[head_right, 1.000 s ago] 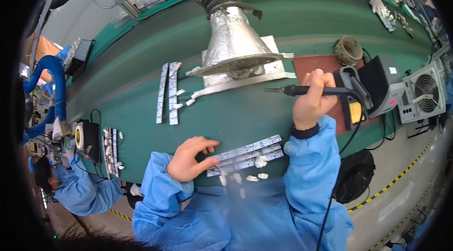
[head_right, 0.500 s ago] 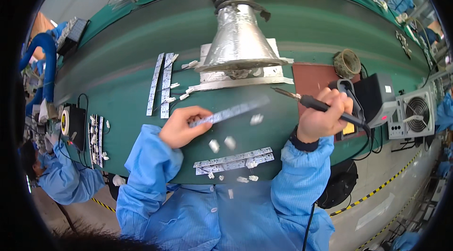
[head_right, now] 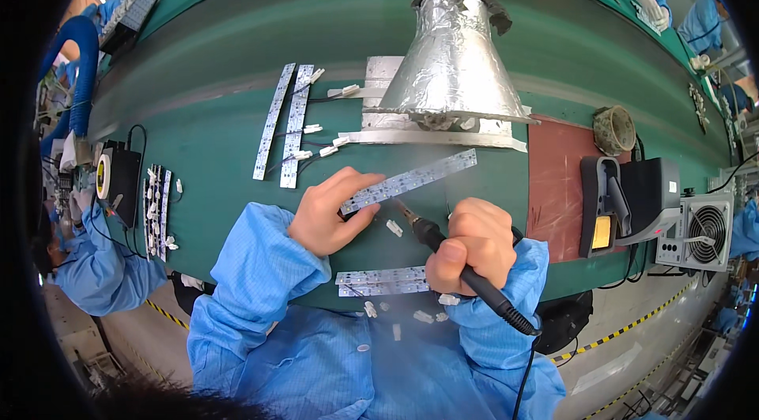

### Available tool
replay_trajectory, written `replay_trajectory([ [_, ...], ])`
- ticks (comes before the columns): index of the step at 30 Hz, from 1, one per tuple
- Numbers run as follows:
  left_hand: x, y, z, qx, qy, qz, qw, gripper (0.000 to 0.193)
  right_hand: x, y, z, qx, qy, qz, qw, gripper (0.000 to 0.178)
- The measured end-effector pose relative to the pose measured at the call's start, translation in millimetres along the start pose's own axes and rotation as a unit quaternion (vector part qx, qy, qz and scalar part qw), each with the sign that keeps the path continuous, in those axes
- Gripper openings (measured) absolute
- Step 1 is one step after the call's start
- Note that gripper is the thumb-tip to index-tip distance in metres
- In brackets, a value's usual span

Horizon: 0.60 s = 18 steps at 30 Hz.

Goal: The person solders wires onto circuit boards using a soldering iron, stacks the soldered boards on the table, and adjusts the overhead exhaust duct by hand.

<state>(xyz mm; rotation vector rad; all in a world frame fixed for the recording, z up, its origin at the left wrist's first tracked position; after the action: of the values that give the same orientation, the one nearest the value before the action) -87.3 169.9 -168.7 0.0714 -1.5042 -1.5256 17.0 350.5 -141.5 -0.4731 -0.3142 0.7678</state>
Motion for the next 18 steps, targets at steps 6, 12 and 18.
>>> replay_trajectory([
  [6, 0.2, -0.5, -0.1, -0.015, 0.002, -0.005, 1.000, 0.041, -1.4, 1.8, -2.3, -0.003, -0.044, 0.006, 0.999, 0.019],
  [12, 1.1, -2.5, -0.6, -0.015, -0.003, 0.000, 1.000, 0.041, -2.5, 2.1, -2.8, -0.012, -0.056, 0.005, 0.998, 0.020],
  [18, 0.1, -3.8, -1.0, -0.012, -0.002, -0.009, 1.000, 0.039, -1.9, 1.6, -1.7, -0.014, -0.070, 0.002, 0.997, 0.019],
])
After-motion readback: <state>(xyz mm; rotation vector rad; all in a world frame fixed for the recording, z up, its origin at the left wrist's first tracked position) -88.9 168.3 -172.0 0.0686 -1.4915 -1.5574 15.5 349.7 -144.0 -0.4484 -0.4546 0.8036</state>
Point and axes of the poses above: each hand's wrist, its own z-axis towards the middle knuckle, its own x-axis out of the back of the hand, y = z × x, the point moved 1 cm from there along z, towards the middle knuckle, and after that the axes turned 3 degrees about -x, right-handed, at the moved point
